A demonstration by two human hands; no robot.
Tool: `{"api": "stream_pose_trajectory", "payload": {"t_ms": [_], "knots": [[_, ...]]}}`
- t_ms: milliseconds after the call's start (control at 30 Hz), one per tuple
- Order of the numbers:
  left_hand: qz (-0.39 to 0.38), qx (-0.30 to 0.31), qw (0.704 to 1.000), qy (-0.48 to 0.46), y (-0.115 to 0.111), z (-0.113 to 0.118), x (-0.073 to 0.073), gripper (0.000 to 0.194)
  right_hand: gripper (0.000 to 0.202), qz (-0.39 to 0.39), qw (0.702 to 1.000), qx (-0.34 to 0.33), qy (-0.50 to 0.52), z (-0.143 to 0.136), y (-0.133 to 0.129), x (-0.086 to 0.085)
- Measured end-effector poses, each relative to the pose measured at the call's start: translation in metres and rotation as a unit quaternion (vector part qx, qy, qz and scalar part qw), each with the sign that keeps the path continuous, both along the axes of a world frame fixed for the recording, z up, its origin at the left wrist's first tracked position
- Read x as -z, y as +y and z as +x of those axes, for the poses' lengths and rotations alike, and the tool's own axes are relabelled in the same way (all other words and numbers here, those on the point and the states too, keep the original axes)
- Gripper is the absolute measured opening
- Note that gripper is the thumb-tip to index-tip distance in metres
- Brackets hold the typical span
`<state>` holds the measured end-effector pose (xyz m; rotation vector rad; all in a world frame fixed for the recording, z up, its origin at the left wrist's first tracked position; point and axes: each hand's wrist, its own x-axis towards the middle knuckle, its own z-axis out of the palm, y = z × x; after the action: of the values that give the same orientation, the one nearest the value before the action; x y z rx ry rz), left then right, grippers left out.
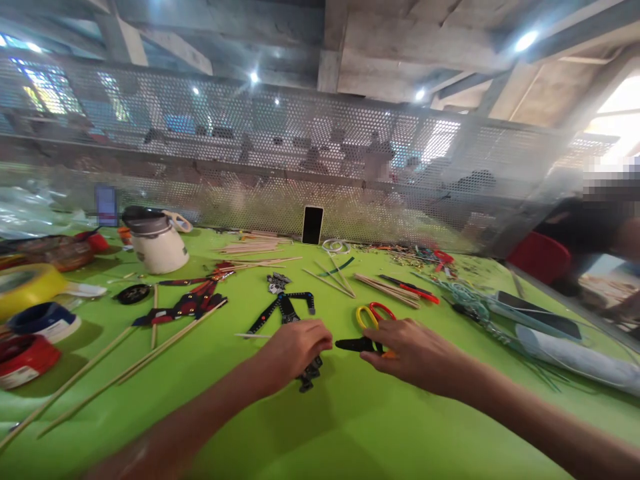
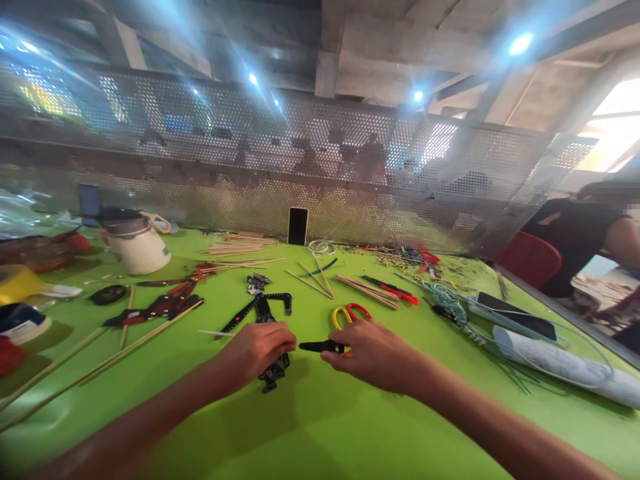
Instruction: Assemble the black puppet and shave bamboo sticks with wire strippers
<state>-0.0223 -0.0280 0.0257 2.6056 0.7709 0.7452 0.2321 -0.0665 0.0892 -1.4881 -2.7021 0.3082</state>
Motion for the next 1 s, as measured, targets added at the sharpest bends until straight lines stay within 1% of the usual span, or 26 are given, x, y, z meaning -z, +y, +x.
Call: {"api": "stream_pose_trajectory", "payload": {"t_ms": [33, 100, 167, 233, 333, 400, 467, 533, 667, 833, 1000], "knots": [[-0.028, -0.009, 1.000, -0.008, 0.001, 0.000, -0.001, 0.020, 0.033, 0.061, 0.998, -0.003, -0.032, -0.002, -0.005, 0.003], [-0.071, -0.024, 0.997, -0.016, 0.003, -0.002, -0.004, 0.022, 0.034, 0.145, 0.986, -0.024, -0.078, -0.007, -0.014, 0.006], [-0.090, -0.022, 0.996, -0.014, 0.006, -0.005, -0.007, 0.027, 0.034, 0.200, 0.974, -0.053, -0.094, -0.009, -0.018, 0.006], [-0.102, -0.006, 0.995, -0.019, 0.008, -0.008, -0.010, 0.030, 0.035, 0.235, 0.965, -0.065, -0.092, -0.007, -0.018, 0.002], [-0.153, 0.021, 0.987, -0.048, 0.009, -0.012, -0.015, 0.028, 0.035, 0.235, 0.968, -0.055, -0.075, 0.001, -0.016, -0.009], [-0.214, 0.032, 0.974, -0.063, 0.006, -0.013, -0.020, 0.026, 0.035, 0.218, 0.973, -0.049, -0.062, 0.005, -0.017, -0.015], [-0.269, 0.034, 0.960, -0.073, 0.001, -0.014, -0.026, 0.027, 0.036, 0.212, 0.974, -0.052, -0.054, 0.004, -0.020, -0.020], [-0.307, 0.037, 0.948, -0.081, -0.003, -0.014, -0.032, 0.028, 0.038, 0.222, 0.972, -0.060, -0.050, 0.000, -0.024, -0.023], [-0.323, 0.042, 0.941, -0.085, -0.008, -0.014, -0.041, 0.029, 0.039, 0.237, 0.967, -0.070, -0.053, -0.007, -0.028, -0.026], [-0.338, 0.048, 0.936, -0.090, -0.009, -0.017, -0.041, 0.030, 0.039, 0.236, 0.968, -0.072, -0.046, -0.009, -0.028, -0.029], [-0.339, 0.042, 0.936, -0.090, -0.011, -0.017, -0.042, 0.032, 0.038, 0.210, 0.975, -0.062, -0.030, -0.009, -0.028, -0.028]]}}
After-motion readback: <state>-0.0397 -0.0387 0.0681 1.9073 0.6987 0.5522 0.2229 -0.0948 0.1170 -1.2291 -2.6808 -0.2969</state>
